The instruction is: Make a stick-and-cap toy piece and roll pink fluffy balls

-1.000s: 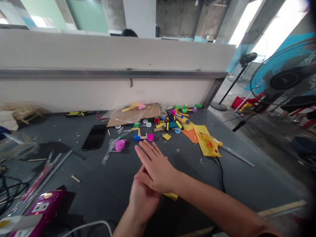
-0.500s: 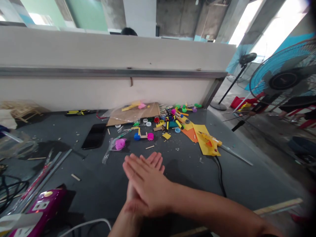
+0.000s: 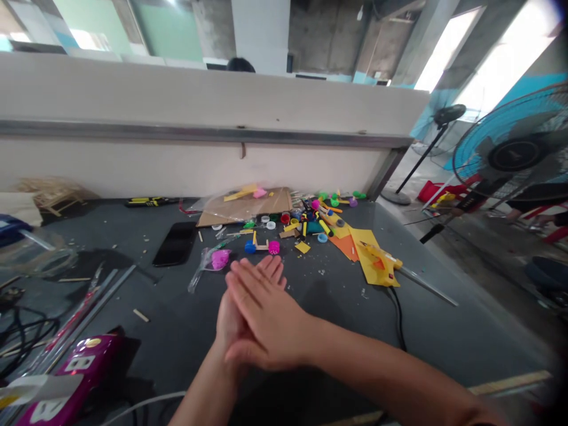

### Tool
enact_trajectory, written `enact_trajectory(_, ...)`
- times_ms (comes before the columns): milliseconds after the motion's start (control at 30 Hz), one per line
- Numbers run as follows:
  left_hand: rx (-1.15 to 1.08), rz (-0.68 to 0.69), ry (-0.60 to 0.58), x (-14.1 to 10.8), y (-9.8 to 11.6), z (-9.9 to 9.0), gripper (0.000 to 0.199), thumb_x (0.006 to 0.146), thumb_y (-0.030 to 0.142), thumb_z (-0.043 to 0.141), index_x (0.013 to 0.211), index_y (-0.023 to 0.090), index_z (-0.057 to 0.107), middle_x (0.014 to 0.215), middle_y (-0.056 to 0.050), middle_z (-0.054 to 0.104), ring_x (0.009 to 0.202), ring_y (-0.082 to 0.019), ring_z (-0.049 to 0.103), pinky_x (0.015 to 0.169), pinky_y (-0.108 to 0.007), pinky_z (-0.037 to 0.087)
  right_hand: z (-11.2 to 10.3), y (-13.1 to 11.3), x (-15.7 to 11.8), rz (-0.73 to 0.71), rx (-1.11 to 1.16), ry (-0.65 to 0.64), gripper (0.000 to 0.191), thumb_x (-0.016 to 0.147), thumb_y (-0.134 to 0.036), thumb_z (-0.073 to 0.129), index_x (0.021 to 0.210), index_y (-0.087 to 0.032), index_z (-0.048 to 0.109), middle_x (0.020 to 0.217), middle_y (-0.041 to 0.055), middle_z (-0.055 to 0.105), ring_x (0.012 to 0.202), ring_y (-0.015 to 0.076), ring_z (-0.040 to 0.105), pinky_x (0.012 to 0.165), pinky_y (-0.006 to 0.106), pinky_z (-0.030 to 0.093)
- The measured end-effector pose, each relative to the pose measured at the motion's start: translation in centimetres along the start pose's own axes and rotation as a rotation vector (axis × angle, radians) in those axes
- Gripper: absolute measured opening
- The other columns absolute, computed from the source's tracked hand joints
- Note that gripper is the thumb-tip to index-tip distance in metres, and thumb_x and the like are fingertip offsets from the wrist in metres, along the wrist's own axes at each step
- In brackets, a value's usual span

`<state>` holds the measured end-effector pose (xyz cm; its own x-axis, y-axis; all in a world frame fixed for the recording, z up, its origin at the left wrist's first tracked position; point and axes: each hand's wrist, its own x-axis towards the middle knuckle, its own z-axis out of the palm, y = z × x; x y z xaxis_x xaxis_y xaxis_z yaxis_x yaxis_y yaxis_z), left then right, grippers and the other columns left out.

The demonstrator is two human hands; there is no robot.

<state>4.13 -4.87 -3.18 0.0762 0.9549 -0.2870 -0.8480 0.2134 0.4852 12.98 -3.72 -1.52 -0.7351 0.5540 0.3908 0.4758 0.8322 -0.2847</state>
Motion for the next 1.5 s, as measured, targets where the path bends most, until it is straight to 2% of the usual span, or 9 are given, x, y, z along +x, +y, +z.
enact_trajectory(133,-0.074,0.074,-0.007,0.7,0.2,0.4,0.048,0.091,0.034,0.034,0.138,0.041,0.029,0.145,0.008,0.035,0.137,-0.022,0.018,0.105,-0.04,0.031,-0.5,0.2,1.2,0.036,-0.087,0.029,0.086,0.084,-0.064,0.034,0.143,-0.005,0.013,0.15,0.0161,0.016,0.14,0.0271,0.003,0.113,0.049,0.004)
enact_trajectory(233,-0.063,-0.047,-0.077,0.9,0.5,0.6,0.047,0.09,0.024,0.038,0.136,0.032,0.037,0.133,-0.002,0.051,0.128,-0.023,0.038,0.101,-0.038,0.038,-1.2,1.5,1.7,0.068,-0.103,0.009,0.085,0.083,-0.064,0.035,0.143,-0.008,0.013,0.15,0.015,0.018,0.139,0.0289,0.004,0.111,0.054,0.001)
enact_trajectory(367,-0.079,-0.192,-0.108,1.9,1.4,0.6,0.042,0.09,0.019,0.036,0.13,0.014,0.046,0.109,-0.009,0.066,0.108,-0.019,0.058,0.091,-0.029,0.047,-3.0,3.6,1.1,0.101,0.073,0.094,0.065,0.092,-0.054,0.022,0.144,-0.017,0.009,0.149,0.0072,0.022,0.139,0.0233,0.012,0.113,0.048,0.014)
enact_trajectory(500,-0.129,-0.225,-0.154,2.7,1.2,0.5,0.041,0.091,0.026,0.036,0.126,0.01,0.05,0.109,-0.011,0.066,0.107,-0.019,0.059,0.089,-0.027,0.047,-3.1,4.4,0.7,0.178,0.172,0.236,0.056,0.095,-0.045,0.014,0.144,-0.018,0.007,0.147,0.0072,0.026,0.137,0.0204,0.02,0.11,0.043,0.025)
enact_trajectory(767,-0.099,-0.135,-0.068,2.2,0.6,-0.2,0.041,0.092,0.036,0.032,0.125,0.02,0.052,0.116,-0.006,0.063,0.119,-0.025,0.05,0.097,-0.037,0.04,1.5,3.6,0.7,0.124,-0.011,0.027,0.072,0.088,-0.061,0.027,0.141,-0.013,0.02,0.145,0.0134,0.029,0.138,0.0285,0.012,0.111,0.053,0.007)
enact_trajectory(900,-0.105,-0.076,0.067,2.6,2.6,-0.7,0.048,0.092,0.042,0.03,0.123,0.014,0.053,0.108,-0.01,0.066,0.108,-0.023,0.057,0.091,-0.034,0.046,1.1,4.4,0.2,0.146,-0.016,0.011,0.061,0.089,-0.054,0.034,0.136,-0.016,0.033,0.143,0.0117,0.033,0.137,0.0285,0.016,0.11,0.054,0.009)
enact_trajectory(1067,-0.079,-0.075,0.021,2.7,2.9,-1.0,0.039,0.091,0.036,0.037,0.109,0.011,0.061,0.095,-0.01,0.068,0.08,-0.016,0.065,0.065,-0.022,0.052,0.4,5.7,0.2,0.161,0.033,0.121,0.042,0.085,-0.056,0.044,0.11,-0.024,0.058,0.124,0.0046,0.054,0.13,0.024,0.032,0.112,0.05,0.004)
enact_trajectory(1200,0.0,-0.166,0.055,2.5,1.7,-1.1,0.022,0.087,0.023,0.048,0.083,0.013,0.067,0.074,-0.005,0.068,0.064,-0.012,0.063,0.063,-0.022,0.053,0.5,6.2,0.5,0.204,0.095,0.22,0.037,0.078,-0.053,0.058,0.103,-0.027,0.061,0.118,0.0026,0.059,0.125,0.0239,0.039,0.111,0.049,0.006)
enact_trajectory(1500,0.295,0.061,-0.069,2.6,1.1,-1.8,0.008,0.077,0.021,0.065,0.076,0.013,0.068,0.069,-0.002,0.068,0.06,-0.011,0.062,0.06,-0.019,0.049,-0.5,6.1,0.5,0.171,0.203,0.124,0.037,0.076,-0.027,0.064,0.112,-0.025,0.056,0.114,0.0012,0.064,0.123,0.022,0.043,0.11,0.049,0.006)
